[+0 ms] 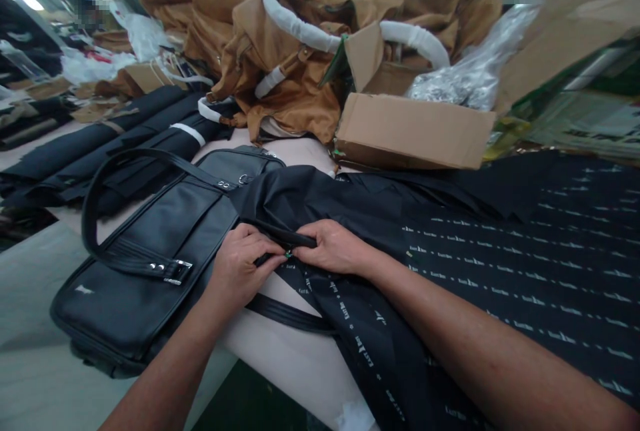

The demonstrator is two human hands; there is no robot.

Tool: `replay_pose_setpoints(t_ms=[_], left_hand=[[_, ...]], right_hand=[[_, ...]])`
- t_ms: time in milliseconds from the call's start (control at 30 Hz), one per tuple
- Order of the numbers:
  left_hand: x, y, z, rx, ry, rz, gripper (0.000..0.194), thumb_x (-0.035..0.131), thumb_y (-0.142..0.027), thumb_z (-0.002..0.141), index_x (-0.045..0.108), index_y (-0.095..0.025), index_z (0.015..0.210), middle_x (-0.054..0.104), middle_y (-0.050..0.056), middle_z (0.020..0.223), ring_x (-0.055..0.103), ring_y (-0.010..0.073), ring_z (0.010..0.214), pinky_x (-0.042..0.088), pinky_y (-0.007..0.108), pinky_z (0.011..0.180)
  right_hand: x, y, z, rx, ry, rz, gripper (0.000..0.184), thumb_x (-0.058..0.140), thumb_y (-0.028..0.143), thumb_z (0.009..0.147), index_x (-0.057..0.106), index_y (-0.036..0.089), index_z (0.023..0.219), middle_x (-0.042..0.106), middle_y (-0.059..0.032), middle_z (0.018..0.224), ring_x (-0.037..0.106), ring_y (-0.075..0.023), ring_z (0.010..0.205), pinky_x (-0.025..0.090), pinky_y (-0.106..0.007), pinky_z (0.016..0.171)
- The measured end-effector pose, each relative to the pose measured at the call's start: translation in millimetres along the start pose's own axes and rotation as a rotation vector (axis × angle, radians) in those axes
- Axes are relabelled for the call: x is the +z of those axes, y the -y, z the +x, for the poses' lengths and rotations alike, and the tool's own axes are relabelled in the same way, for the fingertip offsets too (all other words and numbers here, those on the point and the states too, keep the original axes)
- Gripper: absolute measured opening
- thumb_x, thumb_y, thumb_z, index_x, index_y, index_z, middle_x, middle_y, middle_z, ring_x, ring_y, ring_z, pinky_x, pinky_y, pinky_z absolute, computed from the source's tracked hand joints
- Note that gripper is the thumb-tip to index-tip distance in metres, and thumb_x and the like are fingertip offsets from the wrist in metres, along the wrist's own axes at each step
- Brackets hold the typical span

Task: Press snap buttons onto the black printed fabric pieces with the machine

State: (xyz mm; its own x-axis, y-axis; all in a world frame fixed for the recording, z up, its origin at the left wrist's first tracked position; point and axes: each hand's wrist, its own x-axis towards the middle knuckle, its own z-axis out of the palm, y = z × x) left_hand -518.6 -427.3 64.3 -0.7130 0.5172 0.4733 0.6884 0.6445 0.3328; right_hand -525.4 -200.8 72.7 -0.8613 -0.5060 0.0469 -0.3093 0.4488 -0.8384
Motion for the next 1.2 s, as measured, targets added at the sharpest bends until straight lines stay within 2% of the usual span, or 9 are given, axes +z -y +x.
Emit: replay_pose_setpoints(t_ms=[300,633,1033,1200], left_hand=[[-0.3,-6.1,2.1,0.062,-0.004,0.073,0.004,0.074,-0.027,0.086,0.073,-0.024,0.084,0.074,0.001,0.081,0.059,0.0223,0.086,0.047,0.039,0.078],[-3.5,-12.6,1.8,0.081,0.045,0.169,0.007,0.068,-0.026,0.090,0.071,-0.021,0.088,0.073,0.003,0.084,0.057,0.0230,0.089,0.044,0.039,0.079],[-0.7,-15.6,-0.3,0.133,0.025,0.293,0.009,0.063,-0.026,0.093,0.067,-0.021,0.087,0.072,0.002,0.084,0.057,0.0239,0.089,0.041,0.040,0.080],[-1.0,-18.0,-0.7,0.139,0.004,0.294,0.008,0.064,-0.025,0.093,0.067,-0.021,0.087,0.072,0.002,0.084,0.057,0.0238,0.091,0.042,0.040,0.082]], right_hand=[[3.4,-3.3,2.1,-0.007,-0.034,-0.043,0.013,0.059,0.023,0.080,0.067,0.016,0.071,0.048,0.0040,0.059,0.044,-0.0098,0.058,0.024,-0.023,0.054],[0.9,-2.6,0.9,0.009,0.018,0.009,0.015,0.059,0.025,0.080,0.065,0.015,0.070,0.047,0.0046,0.059,0.046,-0.0094,0.059,0.028,-0.022,0.056],[0.6,-1.5,1.4,0.022,0.042,0.050,0.016,0.060,0.026,0.078,0.064,0.014,0.068,0.043,0.0050,0.059,0.040,-0.0086,0.058,0.027,-0.022,0.054],[0.6,0.8,0.4,0.038,0.007,0.035,0.014,0.058,0.024,0.076,0.063,0.014,0.066,0.040,0.0055,0.057,0.040,-0.0085,0.057,0.027,-0.021,0.053]])
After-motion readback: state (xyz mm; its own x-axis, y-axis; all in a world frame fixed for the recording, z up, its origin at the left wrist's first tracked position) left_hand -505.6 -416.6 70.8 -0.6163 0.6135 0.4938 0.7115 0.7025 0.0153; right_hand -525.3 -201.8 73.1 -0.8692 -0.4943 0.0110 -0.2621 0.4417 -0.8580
